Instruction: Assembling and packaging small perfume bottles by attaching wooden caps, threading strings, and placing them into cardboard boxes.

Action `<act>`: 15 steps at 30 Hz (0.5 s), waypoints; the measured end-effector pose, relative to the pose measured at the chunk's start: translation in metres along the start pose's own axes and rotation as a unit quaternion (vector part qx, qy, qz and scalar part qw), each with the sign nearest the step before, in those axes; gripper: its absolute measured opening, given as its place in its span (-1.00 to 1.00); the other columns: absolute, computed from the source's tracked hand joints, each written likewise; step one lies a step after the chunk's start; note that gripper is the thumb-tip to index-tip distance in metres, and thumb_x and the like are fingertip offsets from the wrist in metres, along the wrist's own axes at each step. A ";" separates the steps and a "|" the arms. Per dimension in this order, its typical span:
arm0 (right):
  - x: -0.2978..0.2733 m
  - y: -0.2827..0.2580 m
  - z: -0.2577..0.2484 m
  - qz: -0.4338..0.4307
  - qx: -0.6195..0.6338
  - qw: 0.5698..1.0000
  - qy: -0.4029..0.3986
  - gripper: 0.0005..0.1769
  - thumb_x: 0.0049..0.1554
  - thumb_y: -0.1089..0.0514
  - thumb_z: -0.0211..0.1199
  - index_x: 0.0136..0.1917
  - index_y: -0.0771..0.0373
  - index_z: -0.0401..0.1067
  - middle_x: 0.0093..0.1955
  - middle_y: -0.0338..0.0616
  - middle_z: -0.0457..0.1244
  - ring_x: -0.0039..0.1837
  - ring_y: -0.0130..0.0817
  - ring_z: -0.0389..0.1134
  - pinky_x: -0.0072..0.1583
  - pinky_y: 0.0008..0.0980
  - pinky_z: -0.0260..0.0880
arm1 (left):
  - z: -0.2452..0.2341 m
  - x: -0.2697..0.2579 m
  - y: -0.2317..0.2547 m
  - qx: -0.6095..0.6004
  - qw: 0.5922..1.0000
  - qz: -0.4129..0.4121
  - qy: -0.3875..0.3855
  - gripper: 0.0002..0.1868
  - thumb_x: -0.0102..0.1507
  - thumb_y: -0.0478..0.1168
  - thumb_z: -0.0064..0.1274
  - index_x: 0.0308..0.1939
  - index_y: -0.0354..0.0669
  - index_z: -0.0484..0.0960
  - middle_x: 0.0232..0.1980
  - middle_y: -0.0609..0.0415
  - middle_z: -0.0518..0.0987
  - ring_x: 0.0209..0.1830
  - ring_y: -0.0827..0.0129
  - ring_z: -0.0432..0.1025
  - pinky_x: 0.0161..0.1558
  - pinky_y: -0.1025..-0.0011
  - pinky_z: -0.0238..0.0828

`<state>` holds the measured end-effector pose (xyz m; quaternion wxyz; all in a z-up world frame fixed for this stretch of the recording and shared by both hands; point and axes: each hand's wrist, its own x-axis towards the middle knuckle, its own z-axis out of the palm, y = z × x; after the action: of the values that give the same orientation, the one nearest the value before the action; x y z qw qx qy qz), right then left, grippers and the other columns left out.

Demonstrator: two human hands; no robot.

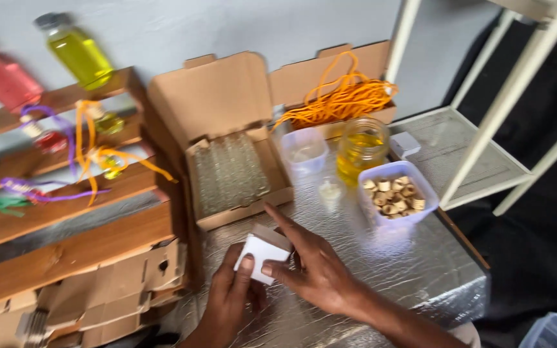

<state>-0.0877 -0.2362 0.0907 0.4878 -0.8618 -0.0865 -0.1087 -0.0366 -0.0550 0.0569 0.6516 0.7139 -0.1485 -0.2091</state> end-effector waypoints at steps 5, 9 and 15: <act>-0.043 0.011 -0.017 0.118 0.152 0.974 0.123 -0.24 0.03 -0.10 0.42 0.41 0.09 0.22 0.12 -0.21 0.51 0.13 -0.42 0.49 -0.10 -0.43 0.36 | 0.067 -0.011 0.038 -0.063 0.987 -0.136 0.052 -0.46 0.33 0.15 -0.26 -0.02 -0.27 0.54 -0.63 -0.25 0.45 -0.73 0.09 0.38 -0.71 0.26 0.24; -0.080 0.028 -0.053 0.142 0.242 0.937 0.207 -0.20 0.13 0.09 0.28 0.59 0.04 0.11 -0.03 -0.16 0.44 -0.16 -0.40 0.46 -0.12 -0.43 0.51 | 0.118 -0.009 0.034 0.001 0.990 -0.139 -0.030 -0.57 0.30 0.01 -0.11 0.11 -0.11 0.63 -0.48 -0.13 0.66 -0.77 0.28 0.43 -0.74 0.43 0.28; -0.149 0.099 -0.116 0.182 0.239 0.888 0.348 -0.31 0.04 0.22 0.34 0.44 0.19 0.27 0.14 -0.10 0.50 0.10 -0.35 0.51 0.10 -0.38 0.51 | 0.147 0.013 -0.028 0.117 0.977 -0.011 -0.177 -0.65 0.27 0.02 0.02 -0.16 -0.08 0.82 -0.53 0.17 0.75 -0.62 0.54 0.53 -0.46 0.55 0.47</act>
<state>-0.2181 -0.3929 0.0265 0.6887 -0.6272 0.2237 -0.2867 -0.0995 -0.1860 0.0185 0.5242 0.7385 -0.2772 -0.3208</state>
